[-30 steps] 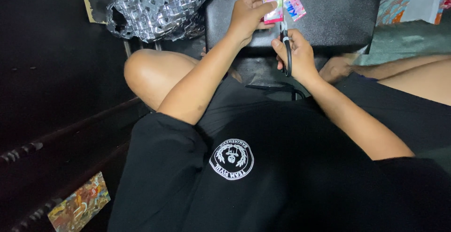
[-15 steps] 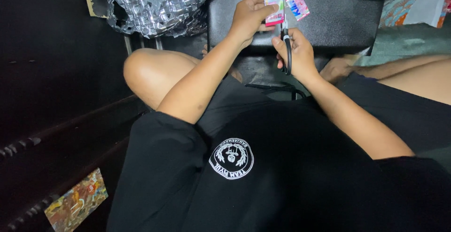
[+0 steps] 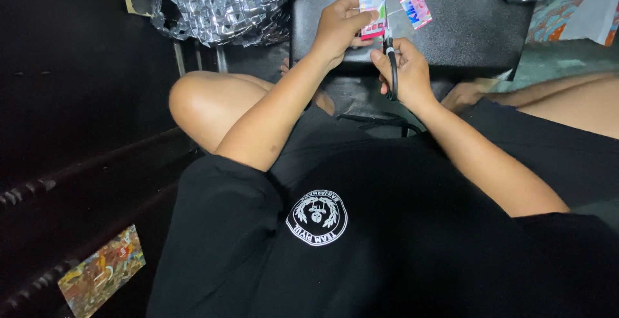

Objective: Cutting and weaving recycled plastic wrappers into a larger structure.

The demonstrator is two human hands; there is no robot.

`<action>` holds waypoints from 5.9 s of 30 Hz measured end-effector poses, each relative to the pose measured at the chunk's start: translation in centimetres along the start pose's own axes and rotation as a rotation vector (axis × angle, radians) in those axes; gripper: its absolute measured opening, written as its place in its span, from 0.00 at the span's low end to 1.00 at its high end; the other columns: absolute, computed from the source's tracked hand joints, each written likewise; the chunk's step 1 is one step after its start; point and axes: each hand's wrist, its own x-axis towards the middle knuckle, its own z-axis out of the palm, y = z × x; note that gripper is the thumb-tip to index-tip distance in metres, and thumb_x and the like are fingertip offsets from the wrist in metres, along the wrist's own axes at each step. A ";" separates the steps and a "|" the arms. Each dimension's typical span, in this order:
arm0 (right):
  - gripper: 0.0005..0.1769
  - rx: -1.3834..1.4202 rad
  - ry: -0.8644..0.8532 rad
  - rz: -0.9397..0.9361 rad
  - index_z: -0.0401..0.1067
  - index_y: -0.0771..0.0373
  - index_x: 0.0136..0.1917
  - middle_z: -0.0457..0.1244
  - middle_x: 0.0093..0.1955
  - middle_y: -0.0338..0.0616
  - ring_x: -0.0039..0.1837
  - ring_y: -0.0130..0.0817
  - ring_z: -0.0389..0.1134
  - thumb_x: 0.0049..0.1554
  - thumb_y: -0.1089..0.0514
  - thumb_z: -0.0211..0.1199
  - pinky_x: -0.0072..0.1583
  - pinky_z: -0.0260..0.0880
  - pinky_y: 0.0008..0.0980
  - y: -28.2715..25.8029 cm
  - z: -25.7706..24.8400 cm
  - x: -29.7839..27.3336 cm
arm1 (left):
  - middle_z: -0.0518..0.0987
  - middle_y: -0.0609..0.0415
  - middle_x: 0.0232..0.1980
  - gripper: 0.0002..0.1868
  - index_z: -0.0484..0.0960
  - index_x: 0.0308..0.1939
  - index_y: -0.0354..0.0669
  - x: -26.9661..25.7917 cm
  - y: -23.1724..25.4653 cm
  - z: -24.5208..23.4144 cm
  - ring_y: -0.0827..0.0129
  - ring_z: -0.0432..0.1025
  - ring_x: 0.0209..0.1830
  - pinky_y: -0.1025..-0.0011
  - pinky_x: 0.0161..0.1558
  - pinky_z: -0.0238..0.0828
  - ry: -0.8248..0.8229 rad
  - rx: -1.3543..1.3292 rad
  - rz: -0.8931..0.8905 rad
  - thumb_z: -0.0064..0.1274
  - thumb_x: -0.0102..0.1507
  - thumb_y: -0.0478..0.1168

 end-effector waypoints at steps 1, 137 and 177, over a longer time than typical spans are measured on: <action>0.18 -0.001 -0.004 -0.001 0.67 0.66 0.57 0.61 0.30 0.37 0.26 0.23 0.59 0.65 0.49 0.63 0.30 0.56 0.20 0.4 0.0 0.3 | 0.84 0.37 0.44 0.24 0.78 0.56 0.26 -0.1 0.1 -0.1 0.58 0.83 0.36 0.65 0.34 0.88 0.003 -0.002 0.002 0.61 0.57 0.32; 0.08 0.067 0.116 -0.464 0.75 0.75 0.53 0.64 0.43 0.58 0.44 0.53 0.74 0.72 0.67 0.58 0.44 0.79 0.45 -4.4 -10.5 2.7 | 0.79 0.55 0.53 0.15 0.81 0.53 0.45 -3.0 3.4 6.9 0.74 0.80 0.42 0.76 0.40 0.80 -0.258 0.129 0.510 0.65 0.66 0.45; 0.08 0.134 -0.069 -0.218 0.69 0.73 0.59 0.69 0.51 0.53 0.42 0.33 0.70 0.68 0.67 0.54 0.49 0.74 0.25 -6.3 -7.0 0.0 | 0.86 0.53 0.43 0.14 0.85 0.53 0.38 -5.0 6.8 7.0 0.78 0.74 0.29 0.79 0.35 0.74 -0.271 0.182 0.512 0.51 0.70 0.43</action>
